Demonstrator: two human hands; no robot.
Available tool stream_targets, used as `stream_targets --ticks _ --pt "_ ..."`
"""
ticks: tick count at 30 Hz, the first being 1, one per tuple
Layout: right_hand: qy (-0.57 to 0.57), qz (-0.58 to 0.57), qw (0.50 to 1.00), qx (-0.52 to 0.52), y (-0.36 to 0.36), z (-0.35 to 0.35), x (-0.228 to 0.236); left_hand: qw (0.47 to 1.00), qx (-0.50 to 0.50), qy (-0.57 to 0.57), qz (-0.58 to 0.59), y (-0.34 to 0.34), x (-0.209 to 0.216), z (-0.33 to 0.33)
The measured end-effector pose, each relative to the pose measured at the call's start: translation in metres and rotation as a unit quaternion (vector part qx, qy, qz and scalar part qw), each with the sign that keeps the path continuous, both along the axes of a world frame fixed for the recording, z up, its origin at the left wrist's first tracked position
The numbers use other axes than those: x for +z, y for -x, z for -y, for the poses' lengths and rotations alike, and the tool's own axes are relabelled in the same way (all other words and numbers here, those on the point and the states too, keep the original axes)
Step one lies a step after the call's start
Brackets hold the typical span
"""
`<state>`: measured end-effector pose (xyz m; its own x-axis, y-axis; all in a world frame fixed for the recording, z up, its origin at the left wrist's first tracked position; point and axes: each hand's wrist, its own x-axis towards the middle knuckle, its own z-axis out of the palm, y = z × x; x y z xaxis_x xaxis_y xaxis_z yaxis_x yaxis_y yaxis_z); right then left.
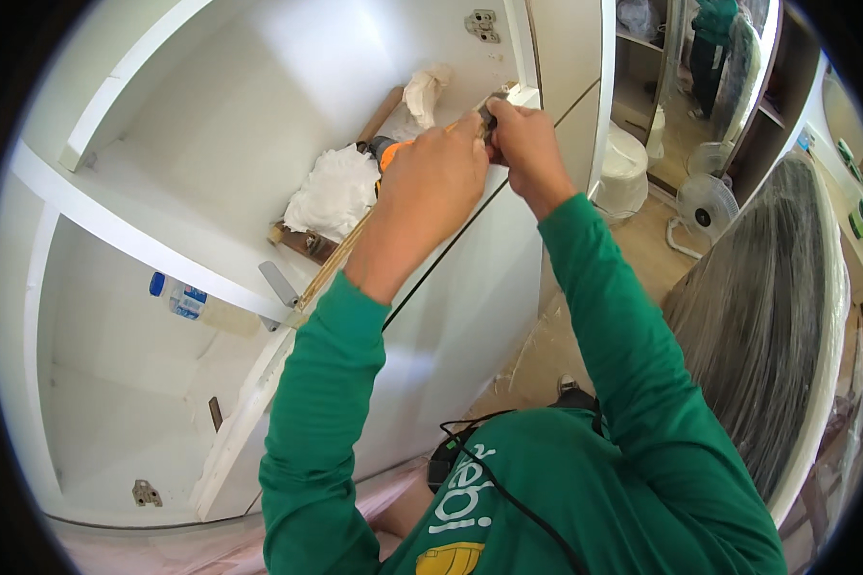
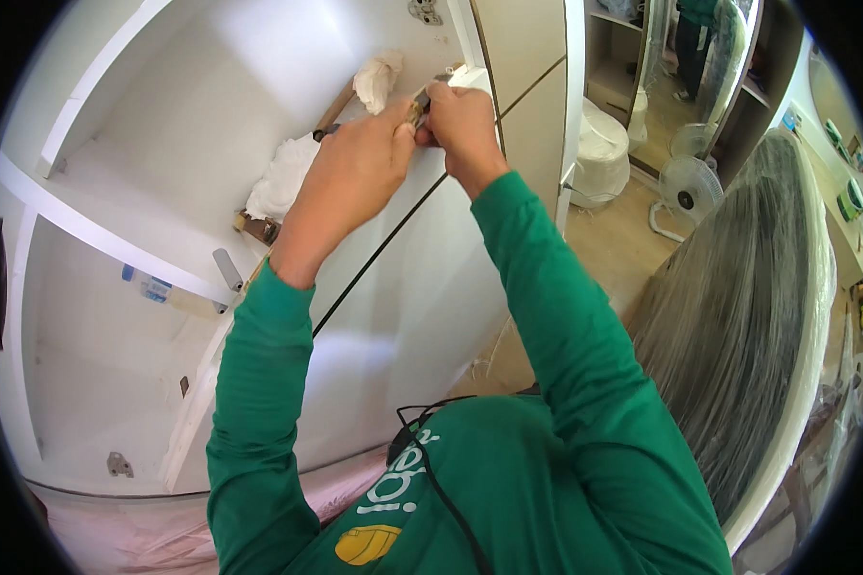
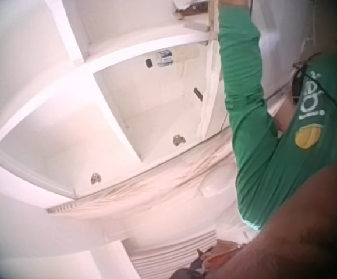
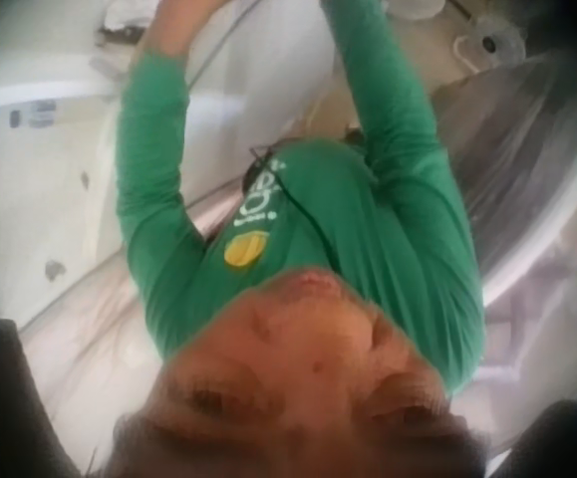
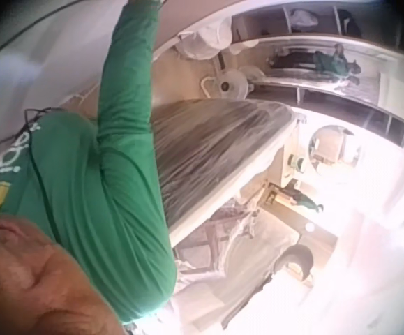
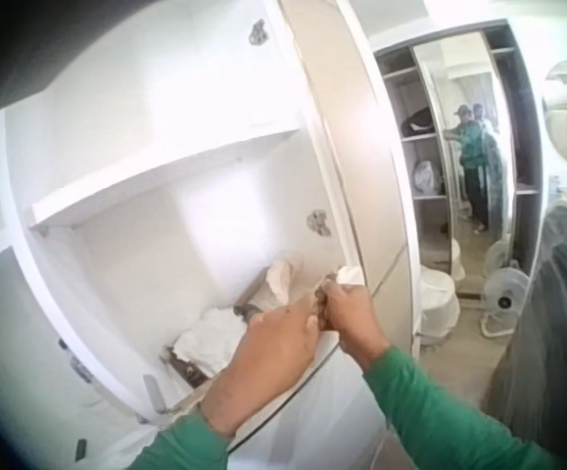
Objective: The person uses a utility knife to shave off the end of a wooden strip by hand, then checks the fit of the strip by pressing it against the edge of a white cabinet shelf.
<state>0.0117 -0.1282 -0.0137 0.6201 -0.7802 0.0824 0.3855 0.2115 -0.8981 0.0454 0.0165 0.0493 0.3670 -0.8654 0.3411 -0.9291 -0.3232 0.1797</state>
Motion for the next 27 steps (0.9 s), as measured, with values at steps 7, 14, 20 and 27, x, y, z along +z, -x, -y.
stream_targets --ticks 7,14,20,27 --pt "-0.016 0.024 1.0 0.008 0.005 -0.001 -0.003 1.0 -0.005 -0.023 -0.004 0.004 0.012 0.002" --pt "-0.04 0.023 0.999 0.007 0.007 -0.013 0.004 1.0 -0.004 -0.013 -0.021 0.006 0.01 -0.008" --pt "-0.042 0.032 0.999 0.009 0.005 -0.011 0.002 0.999 -0.023 -0.034 0.008 0.003 0.023 -0.003" --pt "-0.031 0.033 0.999 0.01 0.002 -0.001 -0.002 1.0 -0.018 -0.001 -0.022 0.002 0.013 0.001"
